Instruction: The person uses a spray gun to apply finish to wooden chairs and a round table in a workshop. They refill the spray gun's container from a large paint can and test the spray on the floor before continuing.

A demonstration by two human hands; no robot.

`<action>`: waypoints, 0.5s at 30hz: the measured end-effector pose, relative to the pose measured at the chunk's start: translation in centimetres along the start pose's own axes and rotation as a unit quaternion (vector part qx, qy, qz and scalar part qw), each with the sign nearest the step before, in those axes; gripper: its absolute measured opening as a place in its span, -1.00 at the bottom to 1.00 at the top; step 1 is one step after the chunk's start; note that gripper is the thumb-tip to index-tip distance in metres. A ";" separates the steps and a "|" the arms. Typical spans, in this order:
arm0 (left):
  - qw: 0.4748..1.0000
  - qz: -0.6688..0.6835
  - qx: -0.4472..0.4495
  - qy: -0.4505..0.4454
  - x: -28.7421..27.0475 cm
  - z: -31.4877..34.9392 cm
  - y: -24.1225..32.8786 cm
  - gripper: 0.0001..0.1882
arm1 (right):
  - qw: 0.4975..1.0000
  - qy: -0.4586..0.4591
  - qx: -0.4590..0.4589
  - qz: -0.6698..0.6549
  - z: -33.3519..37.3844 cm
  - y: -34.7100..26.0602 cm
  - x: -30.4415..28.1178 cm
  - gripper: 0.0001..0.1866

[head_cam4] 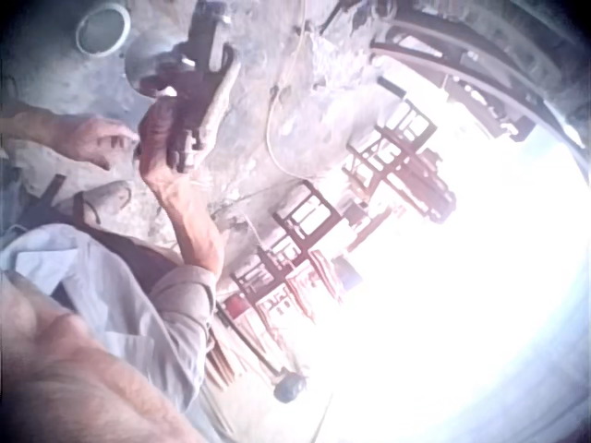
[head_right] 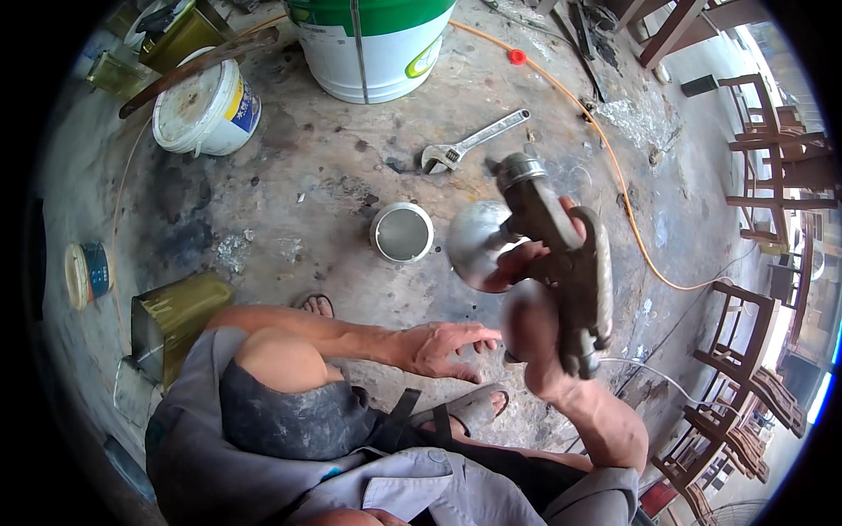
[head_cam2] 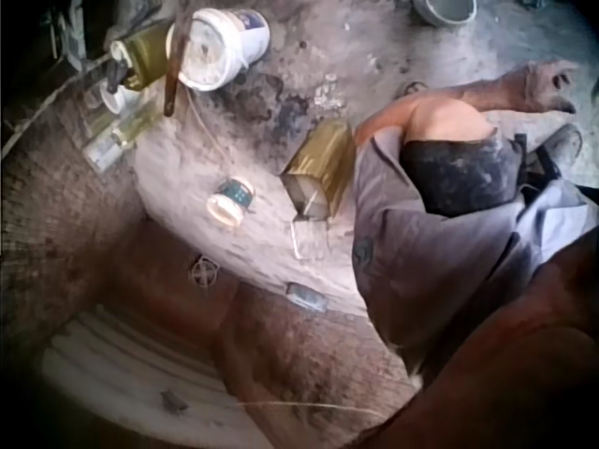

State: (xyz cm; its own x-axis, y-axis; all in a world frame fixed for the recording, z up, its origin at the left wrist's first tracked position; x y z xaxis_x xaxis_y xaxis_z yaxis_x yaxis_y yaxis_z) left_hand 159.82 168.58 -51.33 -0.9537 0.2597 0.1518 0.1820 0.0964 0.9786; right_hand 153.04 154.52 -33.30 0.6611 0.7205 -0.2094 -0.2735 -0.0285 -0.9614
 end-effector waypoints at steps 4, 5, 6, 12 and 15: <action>0.998 -0.034 0.019 0.059 -0.8 -0.2 0.9 -0.21 | 0.993 -0.051 -0.003 -0.103 -0.4 3.9 2.1 -0.22; 0.995 -0.050 0.022 0.081 -0.8 0.0 0.4 -0.25 | 0.989 -0.063 -0.057 -0.118 -0.9 5.8 3.1 -0.21; 0.992 -0.068 0.019 0.103 -0.5 0.4 -1.6 -0.40 | 0.982 -0.080 -0.109 -0.129 -1.3 7.6 4.2 -0.19; 0.975 -0.084 -0.039 0.203 -0.8 2.8 -8.7 -0.54 | 0.967 -0.061 -0.245 -0.037 -2.6 16.2 7.6 -0.27; 0.970 -0.156 -0.085 0.167 -1.6 3.0 -11.2 -0.40 | 0.968 -0.063 -0.240 -0.031 -2.9 17.6 8.2 -0.24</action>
Point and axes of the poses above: each hand's wrist, its own z-axis away from the middle knuckle, its own x-axis out of the palm, y = z × x, the point moved 1 cm from there along -z, towards the middle knuckle, and after that the axes turned 2 degrees about z, right-handed, at the moved point
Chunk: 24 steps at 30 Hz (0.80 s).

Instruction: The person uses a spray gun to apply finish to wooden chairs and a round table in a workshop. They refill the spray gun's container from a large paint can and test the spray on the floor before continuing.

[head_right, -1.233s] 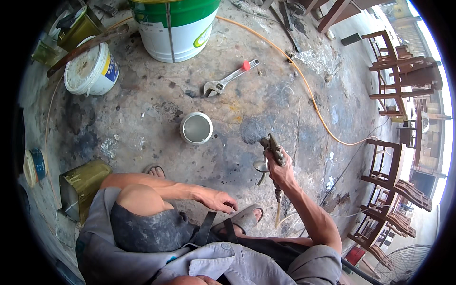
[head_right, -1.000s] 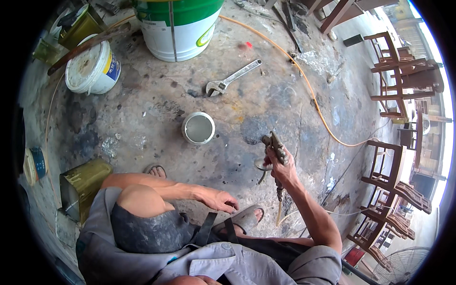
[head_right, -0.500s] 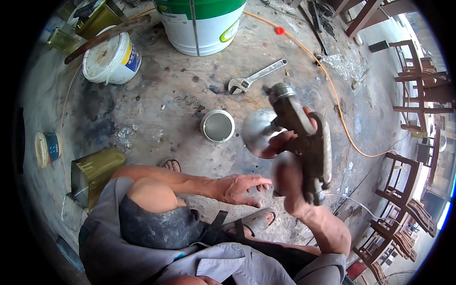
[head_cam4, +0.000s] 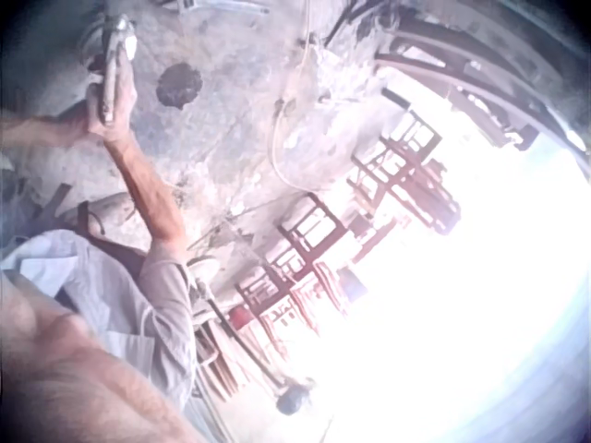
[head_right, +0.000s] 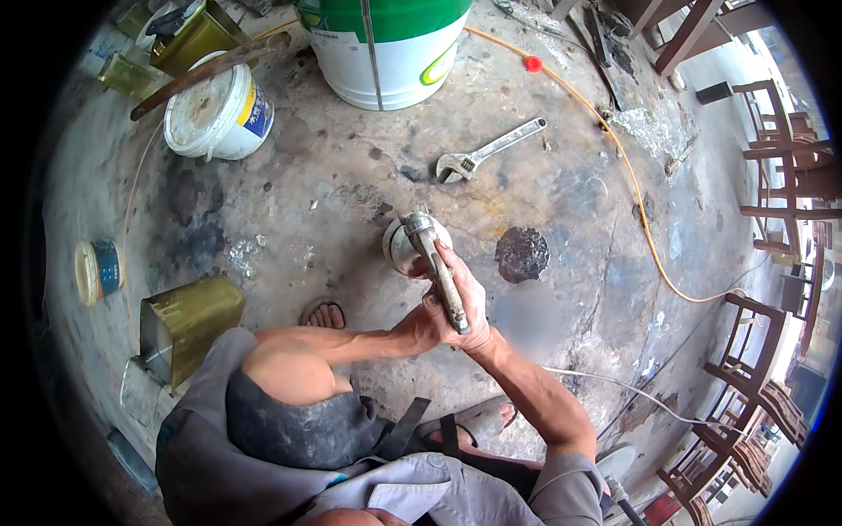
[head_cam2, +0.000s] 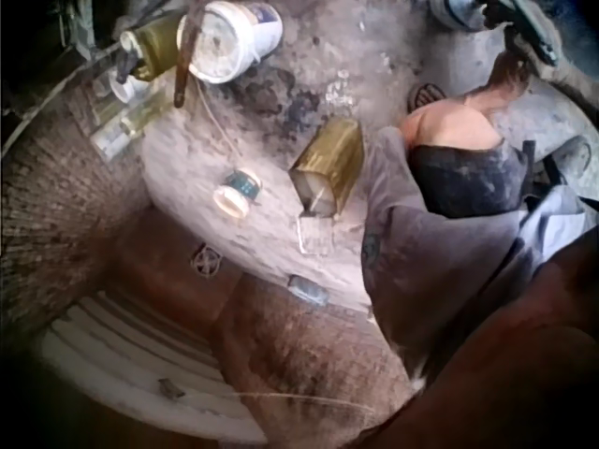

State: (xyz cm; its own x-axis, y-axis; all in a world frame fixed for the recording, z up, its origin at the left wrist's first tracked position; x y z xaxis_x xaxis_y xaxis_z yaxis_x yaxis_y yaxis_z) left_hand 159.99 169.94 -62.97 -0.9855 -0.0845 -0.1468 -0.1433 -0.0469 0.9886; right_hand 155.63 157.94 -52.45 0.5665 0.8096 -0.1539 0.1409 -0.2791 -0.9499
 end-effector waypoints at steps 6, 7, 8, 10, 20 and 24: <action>0.995 0.089 -0.020 0.027 -1.4 1.4 0.8 -0.52 | 0.979 -0.099 -0.098 0.152 -0.5 -0.9 -0.7 -0.05; 0.979 0.192 -0.074 0.002 -2.0 1.2 1.7 -0.59 | 0.975 -0.138 -0.079 0.157 0.0 -0.9 -1.8 0.05; 0.981 0.172 -0.090 0.010 -2.2 1.3 2.0 -0.61 | 0.972 -0.159 -0.072 0.159 0.0 -0.8 -2.8 0.05; 0.983 0.133 -0.124 0.029 -2.3 1.6 2.3 -0.64 | 0.964 -0.201 -0.056 0.162 0.0 -0.6 -4.7 0.05; 0.998 0.001 -0.040 0.038 -2.5 1.9 -0.6 -0.75 | 0.862 -0.379 -0.110 0.317 -8.8 -0.3 -3.4 0.19; 0.976 -0.104 0.163 0.102 -2.2 1.2 -2.2 -0.81 | 0.847 -0.421 -0.133 0.296 -10.1 1.1 -1.7 0.23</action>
Point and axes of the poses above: each hand's wrist, its own z-axis away from the middle knuckle, its own x-axis out of the palm, y = z × x, the point moved 1 cm from there along -z, towards the middle knuckle, and after that the axes turned 2 degrees about z, right-handed, at the moved point
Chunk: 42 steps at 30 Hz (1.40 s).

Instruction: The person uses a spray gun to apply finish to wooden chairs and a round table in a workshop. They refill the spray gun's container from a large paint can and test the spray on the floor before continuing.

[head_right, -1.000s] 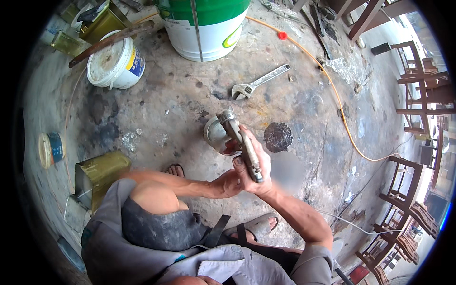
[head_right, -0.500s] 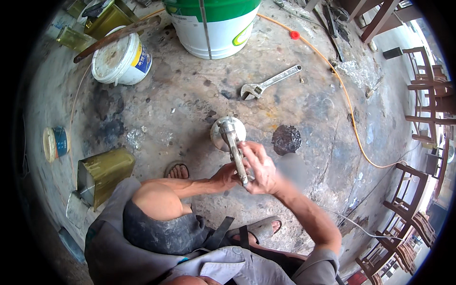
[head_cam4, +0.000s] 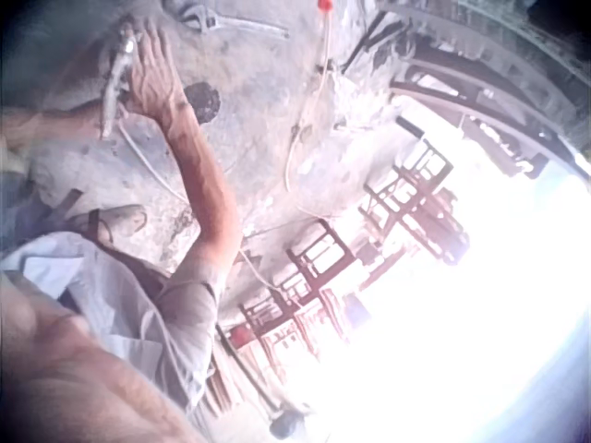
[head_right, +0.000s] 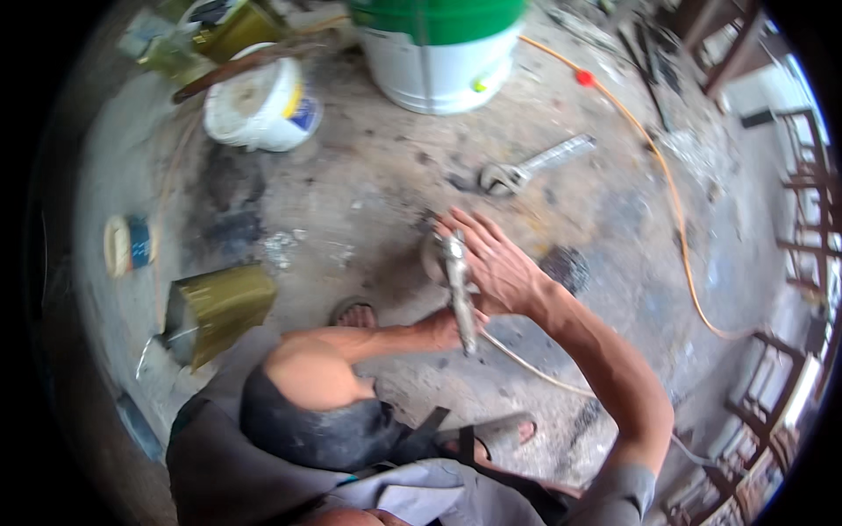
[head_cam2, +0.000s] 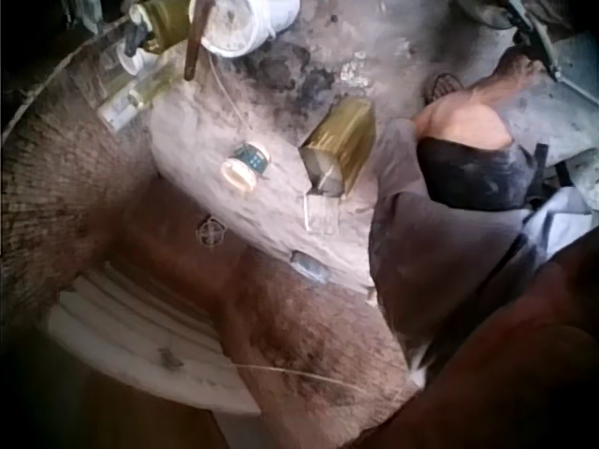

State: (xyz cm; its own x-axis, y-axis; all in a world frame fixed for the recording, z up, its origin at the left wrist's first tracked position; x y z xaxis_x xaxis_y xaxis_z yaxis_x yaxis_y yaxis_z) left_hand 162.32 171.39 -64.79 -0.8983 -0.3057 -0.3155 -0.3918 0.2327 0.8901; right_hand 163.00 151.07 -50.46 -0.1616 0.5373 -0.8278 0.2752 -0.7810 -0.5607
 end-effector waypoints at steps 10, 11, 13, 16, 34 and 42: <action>0.953 -0.097 -0.281 0.055 -11.9 2.3 -2.0 -0.12 | 0.995 0.089 -0.007 -0.032 -0.3 0.4 3.1 -0.07; 0.971 -0.133 -0.169 0.105 -13.0 -0.3 -1.8 -0.03 | 0.995 0.090 -0.009 -0.031 -0.1 1.0 3.0 -0.06; 0.987 -0.123 -0.078 0.074 -13.2 -4.0 -1.9 0.02 | 0.995 0.090 -0.022 -0.034 -0.4 1.6 2.7 -0.08; 0.998 -0.052 -0.022 0.005 -13.1 -7.4 -2.4 0.12 | 0.996 0.078 -0.029 -0.017 0.0 2.2 2.0 -0.09; 0.997 -0.061 0.023 -0.036 -10.4 -6.7 -2.5 0.29 | 0.967 0.215 0.136 0.011 4.9 -0.2 6.7 -0.10; 0.996 -0.083 -0.027 0.000 -6.6 -6.3 -1.9 0.36 | 0.931 0.289 0.219 0.040 6.8 -1.1 9.5 -0.06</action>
Point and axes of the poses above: each hand's wrist, its own z-axis away from the middle knuckle, its own x-axis out of the palm, y = z × x, the point moved 1 cm from there along -z, towards the middle knuckle, and after that the axes turned 2 degrees about z, right-handed, at the moved point
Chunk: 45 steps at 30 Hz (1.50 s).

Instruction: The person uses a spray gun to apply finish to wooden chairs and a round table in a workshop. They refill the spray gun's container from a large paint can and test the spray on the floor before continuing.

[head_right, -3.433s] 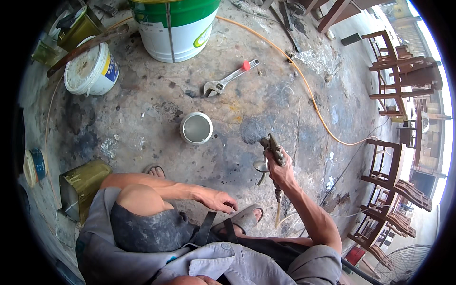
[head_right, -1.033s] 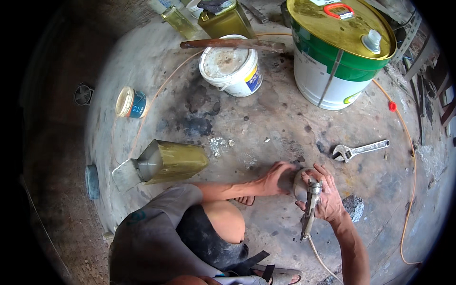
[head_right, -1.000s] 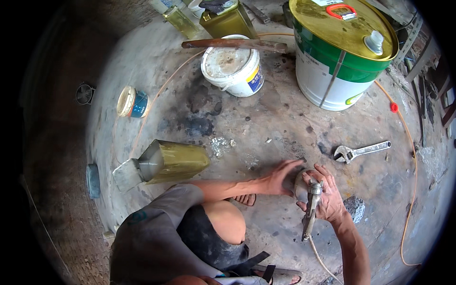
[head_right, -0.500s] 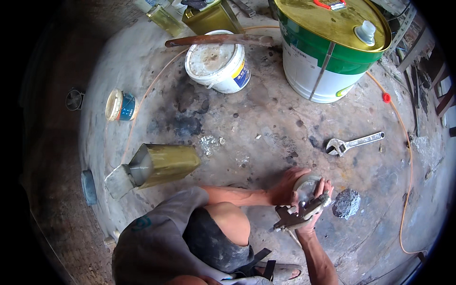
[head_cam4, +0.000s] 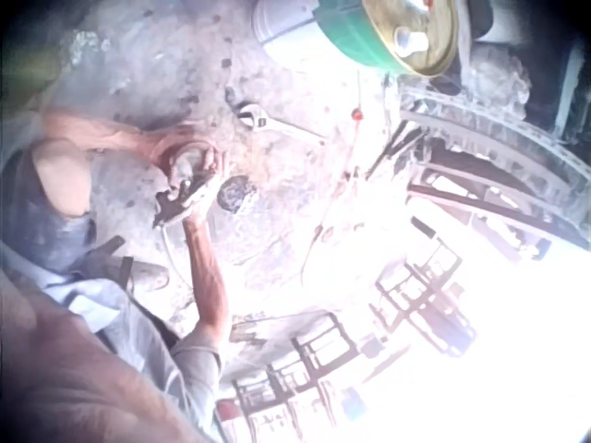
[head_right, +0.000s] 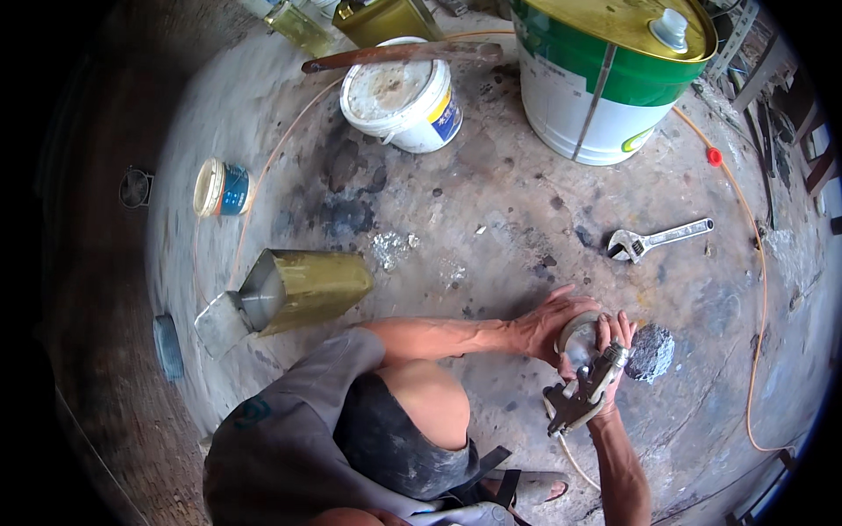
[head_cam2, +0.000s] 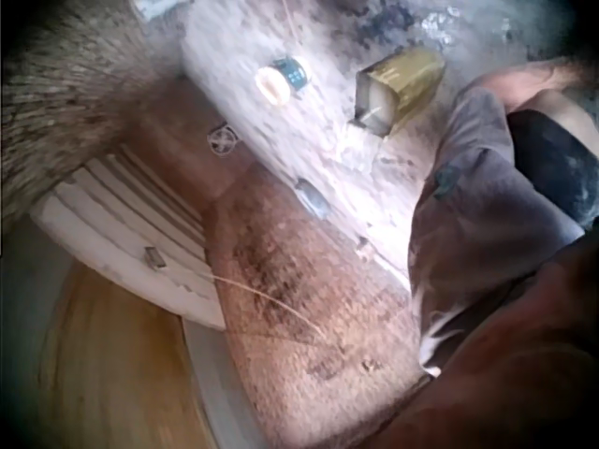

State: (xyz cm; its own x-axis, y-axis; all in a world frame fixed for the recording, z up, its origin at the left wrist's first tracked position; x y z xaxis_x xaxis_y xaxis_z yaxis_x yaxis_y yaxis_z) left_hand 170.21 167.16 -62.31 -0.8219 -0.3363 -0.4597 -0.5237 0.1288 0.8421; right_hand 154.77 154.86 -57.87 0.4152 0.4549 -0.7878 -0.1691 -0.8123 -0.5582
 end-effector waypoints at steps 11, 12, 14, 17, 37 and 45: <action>0.992 -0.001 -0.045 0.117 1.9 0.6 1.6 0.24 | 0.969 -0.247 0.018 0.004 3.7 -6.3 -9.7 0.09; 0.991 -0.001 -0.049 0.123 2.0 0.5 1.6 0.23 | 0.964 -0.263 0.016 -0.022 4.1 -8.3 -10.6 0.07; 0.989 -0.002 -0.056 0.137 2.8 0.5 2.0 0.21 | 0.953 -0.189 0.156 -0.178 5.6 -6.8 -8.0 -0.01; 0.981 -0.012 -0.025 0.193 2.9 0.0 2.2 0.15 | 0.923 -0.002 0.246 -0.295 5.0 -4.8 -3.8 -0.20; 0.980 -0.110 0.001 -0.165 -3.4 14.6 3.4 -0.25 | 0.893 -0.077 0.278 -0.346 2.2 -7.0 -15.1 -0.49; 0.966 -0.144 -0.093 -0.192 -6.8 17.6 6.0 -0.38 | 0.933 0.010 0.231 -0.277 2.4 -4.9 -15.3 -0.59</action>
State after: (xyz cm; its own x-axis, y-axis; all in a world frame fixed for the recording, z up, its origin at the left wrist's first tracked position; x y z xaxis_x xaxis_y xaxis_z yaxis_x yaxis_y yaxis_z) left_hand 168.70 186.63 -59.11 -0.6892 0.0420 -0.7233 -0.7232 -0.1006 0.6833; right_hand 147.09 152.80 -43.73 0.5687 0.7478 -0.3424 -0.2882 -0.2087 -0.9345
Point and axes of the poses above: each hand's wrist, its own z-axis away from the middle knuckle, its own x-axis out of the palm, y = z × x, the point moved 1 cm from there along -z, towards the middle knuckle, and after that the axes turned 2 degrees about z, right-handed, at the moved point
